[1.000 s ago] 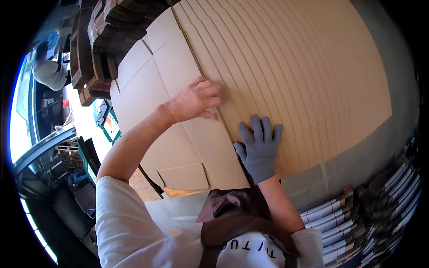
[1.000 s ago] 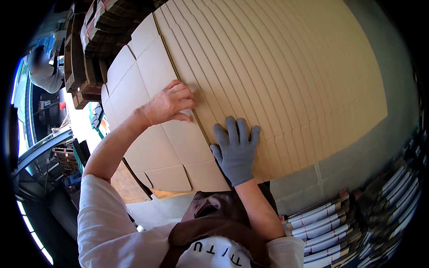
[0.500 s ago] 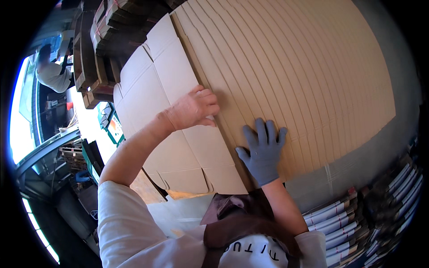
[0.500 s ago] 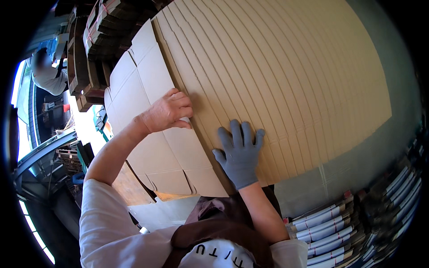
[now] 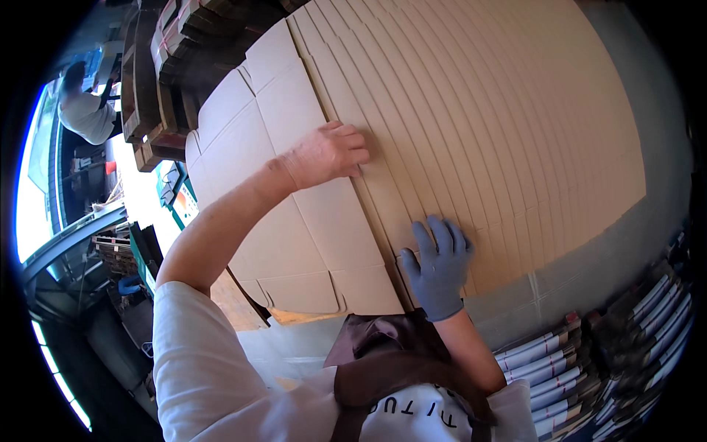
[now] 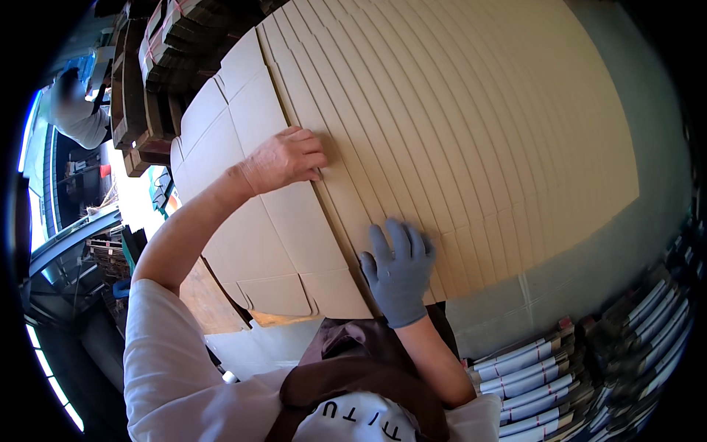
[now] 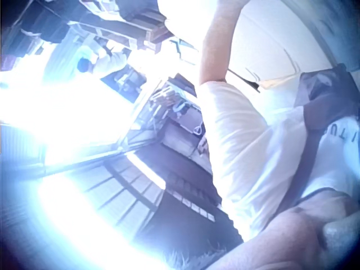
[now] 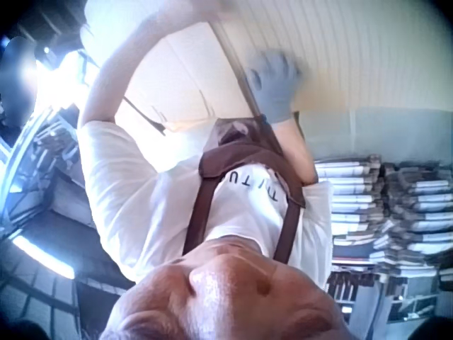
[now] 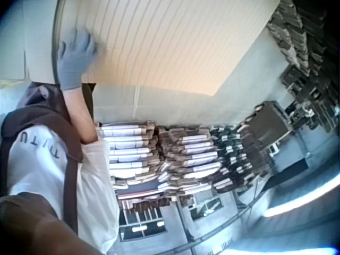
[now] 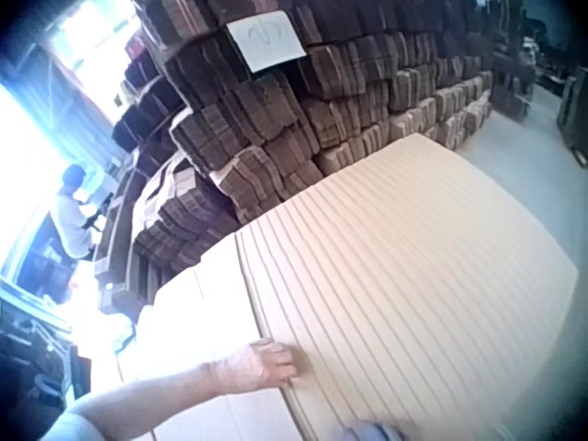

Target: The person repeatedly aligns and stacks flat cardboard sheets on a table, smoothing the edges with both hands. They occasionally retrieve additional sheets from a nearby stack and continue aligning them. The person also briefly picks up a small plastic-wrapped item from the floor.

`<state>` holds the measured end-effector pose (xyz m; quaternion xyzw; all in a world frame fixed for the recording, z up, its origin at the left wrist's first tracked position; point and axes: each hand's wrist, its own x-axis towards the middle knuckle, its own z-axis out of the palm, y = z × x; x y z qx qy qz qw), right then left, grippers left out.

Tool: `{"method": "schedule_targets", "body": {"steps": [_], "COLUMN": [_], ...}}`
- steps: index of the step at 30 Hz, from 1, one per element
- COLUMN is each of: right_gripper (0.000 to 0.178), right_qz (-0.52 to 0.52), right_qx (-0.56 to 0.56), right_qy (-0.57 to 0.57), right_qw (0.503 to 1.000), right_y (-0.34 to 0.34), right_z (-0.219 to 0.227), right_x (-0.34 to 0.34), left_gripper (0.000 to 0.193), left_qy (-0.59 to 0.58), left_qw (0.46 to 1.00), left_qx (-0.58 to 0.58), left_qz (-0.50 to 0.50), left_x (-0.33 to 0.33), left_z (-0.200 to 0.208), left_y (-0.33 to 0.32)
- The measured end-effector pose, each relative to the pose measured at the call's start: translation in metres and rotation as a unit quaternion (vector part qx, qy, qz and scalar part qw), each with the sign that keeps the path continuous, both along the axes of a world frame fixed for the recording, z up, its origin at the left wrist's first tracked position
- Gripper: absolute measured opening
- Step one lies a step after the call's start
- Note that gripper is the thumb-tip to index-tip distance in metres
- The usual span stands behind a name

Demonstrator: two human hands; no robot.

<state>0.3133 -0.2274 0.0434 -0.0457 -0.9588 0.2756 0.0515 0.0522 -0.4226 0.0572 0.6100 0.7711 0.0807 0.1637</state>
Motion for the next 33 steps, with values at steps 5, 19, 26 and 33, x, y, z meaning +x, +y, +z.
{"method": "schedule_targets", "body": {"steps": [5, 19, 26, 33], "right_gripper": [0.023, 0.017, 0.018, 0.02], "right_qz": [0.042, 0.018, 0.018, -0.002], "right_qx": [-0.025, -0.145, -0.118, -0.089], "right_qy": [-0.091, -0.189, -0.183, -0.173], "right_qw": [0.995, 0.971, 0.976, 0.981], "right_y": [0.003, -0.014, -0.017, -0.019], "right_z": [-0.01, -0.009, -0.013, -0.019], "right_x": [0.041, 0.051, 0.051, 0.052], "left_gripper": [0.028, 0.024, 0.024, 0.022], "left_qy": [-0.018, -0.113, -0.135, -0.126], "left_qw": [0.999, 0.986, 0.986, 0.99], "left_qx": [-0.034, -0.113, -0.09, -0.066], "left_qz": [-0.035, -0.047, -0.029, -0.008], "left_x": [-0.006, -0.02, -0.025, -0.023], "left_z": [0.008, 0.019, 0.014, 0.009], "left_y": [0.007, 0.022, 0.024, 0.024]}}
